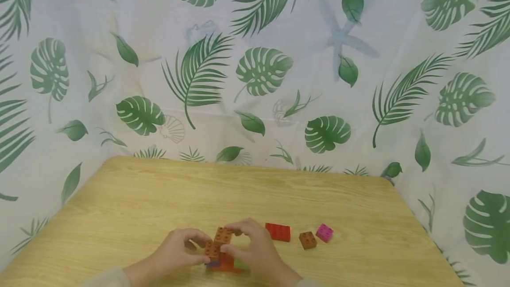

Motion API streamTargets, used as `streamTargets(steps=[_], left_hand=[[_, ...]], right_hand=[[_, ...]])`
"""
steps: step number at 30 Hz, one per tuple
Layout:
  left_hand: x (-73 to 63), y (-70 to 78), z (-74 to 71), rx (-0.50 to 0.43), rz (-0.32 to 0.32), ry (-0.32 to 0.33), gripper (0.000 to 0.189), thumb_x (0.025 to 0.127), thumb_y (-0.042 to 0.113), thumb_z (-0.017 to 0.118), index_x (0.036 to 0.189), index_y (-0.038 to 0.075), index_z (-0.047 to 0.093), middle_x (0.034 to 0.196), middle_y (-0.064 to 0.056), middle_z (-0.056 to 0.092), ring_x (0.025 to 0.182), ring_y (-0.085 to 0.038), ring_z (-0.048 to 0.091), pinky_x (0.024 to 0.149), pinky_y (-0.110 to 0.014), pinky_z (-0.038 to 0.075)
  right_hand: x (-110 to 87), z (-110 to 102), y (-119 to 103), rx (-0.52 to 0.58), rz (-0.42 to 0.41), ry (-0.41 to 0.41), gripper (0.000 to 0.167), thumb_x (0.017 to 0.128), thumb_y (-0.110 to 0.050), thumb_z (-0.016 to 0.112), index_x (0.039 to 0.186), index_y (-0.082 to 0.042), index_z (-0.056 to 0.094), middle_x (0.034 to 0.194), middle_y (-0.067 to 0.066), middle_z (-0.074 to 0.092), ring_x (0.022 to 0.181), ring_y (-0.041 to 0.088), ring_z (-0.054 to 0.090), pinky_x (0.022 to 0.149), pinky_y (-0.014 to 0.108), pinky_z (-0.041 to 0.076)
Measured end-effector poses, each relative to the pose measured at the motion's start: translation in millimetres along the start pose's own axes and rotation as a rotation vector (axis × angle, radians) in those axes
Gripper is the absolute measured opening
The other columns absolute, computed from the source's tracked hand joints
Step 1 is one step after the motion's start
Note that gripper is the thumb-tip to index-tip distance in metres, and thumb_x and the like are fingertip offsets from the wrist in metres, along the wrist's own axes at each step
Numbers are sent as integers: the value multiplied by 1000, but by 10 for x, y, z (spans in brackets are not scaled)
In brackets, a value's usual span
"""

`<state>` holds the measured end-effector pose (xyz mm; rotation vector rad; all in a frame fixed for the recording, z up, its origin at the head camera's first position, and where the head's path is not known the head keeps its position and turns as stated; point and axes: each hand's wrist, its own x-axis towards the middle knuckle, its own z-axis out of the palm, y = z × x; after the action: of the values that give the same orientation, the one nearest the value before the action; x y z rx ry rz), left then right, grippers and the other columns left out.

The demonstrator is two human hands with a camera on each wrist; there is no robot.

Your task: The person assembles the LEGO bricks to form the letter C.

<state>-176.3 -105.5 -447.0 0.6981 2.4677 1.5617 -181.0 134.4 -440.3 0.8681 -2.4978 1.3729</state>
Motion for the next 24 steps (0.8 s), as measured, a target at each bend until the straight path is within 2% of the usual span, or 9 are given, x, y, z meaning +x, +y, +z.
streamTargets(steps=[6,11,18,24], left_hand=[[-5,23,16,9,43,-1,35,76,20,81,104,4,68,99,-1,67,90,-22,59,75,-29,52],[-8,19,27,21,34,3,33,76,21,81,103,6,69,98,1,68,90,-19,59,76,-26,51],[-21,39,35,6,39,2,32,76,18,82,102,5,69,96,0,68,89,-22,59,75,-29,52],[-24,40,34,13,13,-3,32,76,20,81,103,6,69,95,3,67,89,-19,59,75,-26,51]], right_hand=[[24,62,-38,9,-43,-80,38,83,-34,74,115,-15,68,102,-11,62,88,20,59,76,38,50],[40,80,-62,-8,-39,-122,39,84,-36,72,115,-14,68,101,-12,61,89,17,59,79,39,50],[56,75,-81,12,-72,-158,38,83,-35,73,114,-13,68,99,-11,61,88,21,59,80,41,51],[83,59,-102,-12,-64,-196,35,83,-34,74,113,-16,69,96,-12,60,85,19,58,78,36,52]])
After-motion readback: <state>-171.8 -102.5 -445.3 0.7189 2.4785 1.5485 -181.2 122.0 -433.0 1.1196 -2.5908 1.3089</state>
